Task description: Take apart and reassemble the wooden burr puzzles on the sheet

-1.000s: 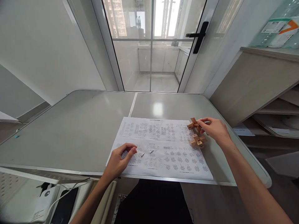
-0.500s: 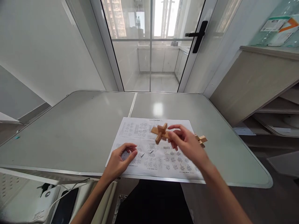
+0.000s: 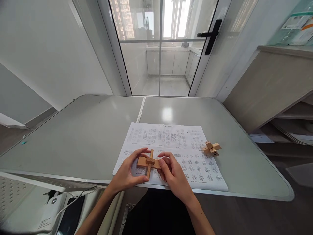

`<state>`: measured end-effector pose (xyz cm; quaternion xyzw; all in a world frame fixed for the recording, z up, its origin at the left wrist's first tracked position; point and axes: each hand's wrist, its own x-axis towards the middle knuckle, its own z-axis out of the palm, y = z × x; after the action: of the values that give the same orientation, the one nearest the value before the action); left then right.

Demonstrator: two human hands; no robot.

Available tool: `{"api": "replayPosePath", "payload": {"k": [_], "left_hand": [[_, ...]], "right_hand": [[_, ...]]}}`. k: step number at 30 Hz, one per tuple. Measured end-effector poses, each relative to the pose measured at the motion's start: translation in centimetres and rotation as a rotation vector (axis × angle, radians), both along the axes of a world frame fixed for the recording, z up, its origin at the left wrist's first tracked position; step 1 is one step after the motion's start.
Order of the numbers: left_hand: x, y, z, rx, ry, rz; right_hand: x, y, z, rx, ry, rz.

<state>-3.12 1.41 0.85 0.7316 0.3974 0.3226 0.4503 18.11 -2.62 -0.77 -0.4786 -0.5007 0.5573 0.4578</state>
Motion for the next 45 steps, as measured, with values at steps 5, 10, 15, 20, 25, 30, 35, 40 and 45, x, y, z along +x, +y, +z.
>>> {"api": "replayPosePath", "payload": {"k": [5, 10, 15, 20, 25, 30, 35, 40, 45], "left_hand": [[-0.08, 0.03, -0.21, -0.004, 0.056, -0.076], [-0.04, 0.12, -0.11, 0.016, 0.061, -0.113], [0.03, 0.14, -0.13, 0.0, 0.077, -0.099], [0.12, 0.16, -0.05, -0.01, 0.089, -0.088], [0.14, 0.15, 0.0, -0.028, 0.094, -0.079], [0.13, 0.19, 0.05, -0.045, 0.093, -0.077], [0.1, 0.21, 0.25, -0.039, 0.08, -0.096], [0.12, 0.2, 0.35, -0.042, 0.078, -0.104], [0.07, 0.27, 0.13, -0.019, 0.076, -0.114]], "right_hand": [[-0.47, -0.82, -0.66, -0.006, 0.009, -0.007], [-0.39, -1.06, -1.04, 0.018, -0.018, -0.022], [-0.39, -1.05, -1.09, 0.019, -0.045, -0.032], [-0.37, -0.89, -1.02, 0.035, -0.087, -0.035], [-0.43, -0.88, -1.01, 0.046, -0.093, -0.023], [-0.49, -0.82, -0.83, 0.041, -0.101, -0.021], [-0.45, -0.86, -0.56, 0.024, -0.08, 0.013], [-0.42, -0.9, -0.35, -0.005, -0.047, 0.035], [-0.52, -0.69, -0.43, -0.015, 0.026, -0.019]]}}
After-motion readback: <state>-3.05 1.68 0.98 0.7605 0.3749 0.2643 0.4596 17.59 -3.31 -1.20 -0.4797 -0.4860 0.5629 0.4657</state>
